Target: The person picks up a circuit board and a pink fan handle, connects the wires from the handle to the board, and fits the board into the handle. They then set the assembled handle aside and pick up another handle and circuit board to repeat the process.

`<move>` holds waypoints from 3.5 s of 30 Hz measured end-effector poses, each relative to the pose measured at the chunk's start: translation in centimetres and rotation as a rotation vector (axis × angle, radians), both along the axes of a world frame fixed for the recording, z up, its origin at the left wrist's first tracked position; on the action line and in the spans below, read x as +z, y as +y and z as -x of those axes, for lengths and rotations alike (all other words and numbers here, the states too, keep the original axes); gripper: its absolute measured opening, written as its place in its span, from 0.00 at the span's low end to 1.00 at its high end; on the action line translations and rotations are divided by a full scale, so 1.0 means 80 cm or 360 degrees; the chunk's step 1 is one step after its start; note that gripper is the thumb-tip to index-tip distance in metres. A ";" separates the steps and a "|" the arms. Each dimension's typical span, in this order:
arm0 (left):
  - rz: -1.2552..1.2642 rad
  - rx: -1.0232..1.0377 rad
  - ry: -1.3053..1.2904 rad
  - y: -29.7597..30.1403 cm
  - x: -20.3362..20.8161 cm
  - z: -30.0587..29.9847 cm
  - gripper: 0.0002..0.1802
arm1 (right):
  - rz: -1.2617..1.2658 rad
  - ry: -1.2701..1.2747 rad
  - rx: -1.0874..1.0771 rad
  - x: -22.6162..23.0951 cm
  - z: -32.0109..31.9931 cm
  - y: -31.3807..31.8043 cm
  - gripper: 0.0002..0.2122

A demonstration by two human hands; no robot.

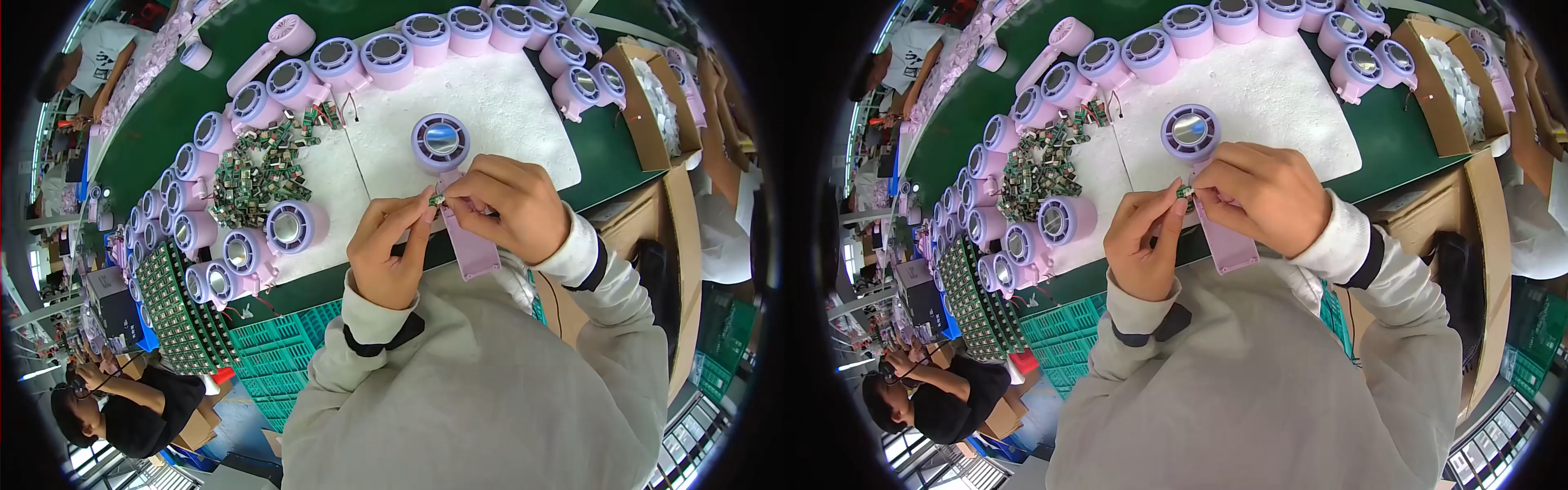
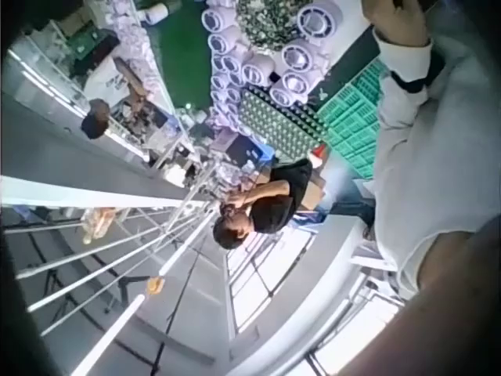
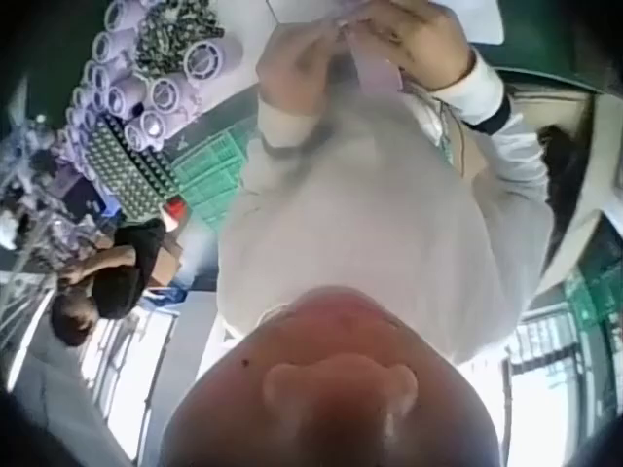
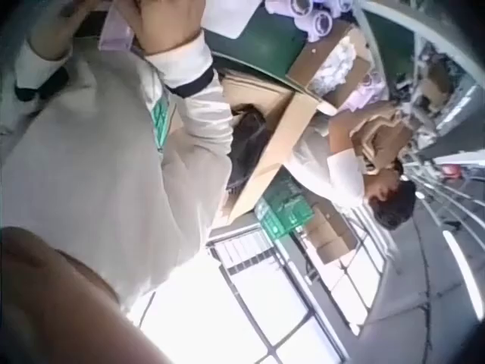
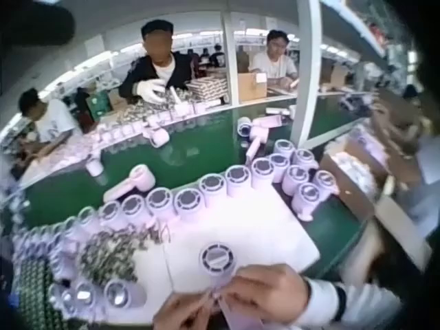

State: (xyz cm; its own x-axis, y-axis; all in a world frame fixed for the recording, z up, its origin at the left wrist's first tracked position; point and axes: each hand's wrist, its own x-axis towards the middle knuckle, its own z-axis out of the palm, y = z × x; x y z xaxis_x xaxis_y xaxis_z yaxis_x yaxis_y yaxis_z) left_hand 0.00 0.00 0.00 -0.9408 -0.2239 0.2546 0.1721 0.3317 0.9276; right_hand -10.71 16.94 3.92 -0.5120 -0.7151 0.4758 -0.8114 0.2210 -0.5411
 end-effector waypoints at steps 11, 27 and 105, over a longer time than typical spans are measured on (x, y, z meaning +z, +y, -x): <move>0.0711 0.0505 0.0495 0.041 -0.013 0.001 0.22 | 0.0321 -0.0741 -0.0524 0.003 -0.046 -0.022 0.05; 0.1271 0.0849 -0.0237 -0.198 0.118 -0.053 0.17 | -0.0052 -0.0915 -0.0020 0.083 0.098 0.027 0.06; -0.0067 -0.0159 0.0212 -0.041 0.027 0.002 0.17 | -0.0136 -0.0443 -0.0248 -0.015 0.101 0.071 0.36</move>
State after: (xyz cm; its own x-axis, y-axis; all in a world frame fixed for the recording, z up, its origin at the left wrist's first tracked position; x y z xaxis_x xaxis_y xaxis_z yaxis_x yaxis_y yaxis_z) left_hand -0.18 -3.29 2.12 -0.9174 -0.1439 0.3711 0.3248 0.2680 0.9070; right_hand -18.76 22.64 2.74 -0.7202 -0.6494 0.2442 -0.5882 0.3847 -0.7114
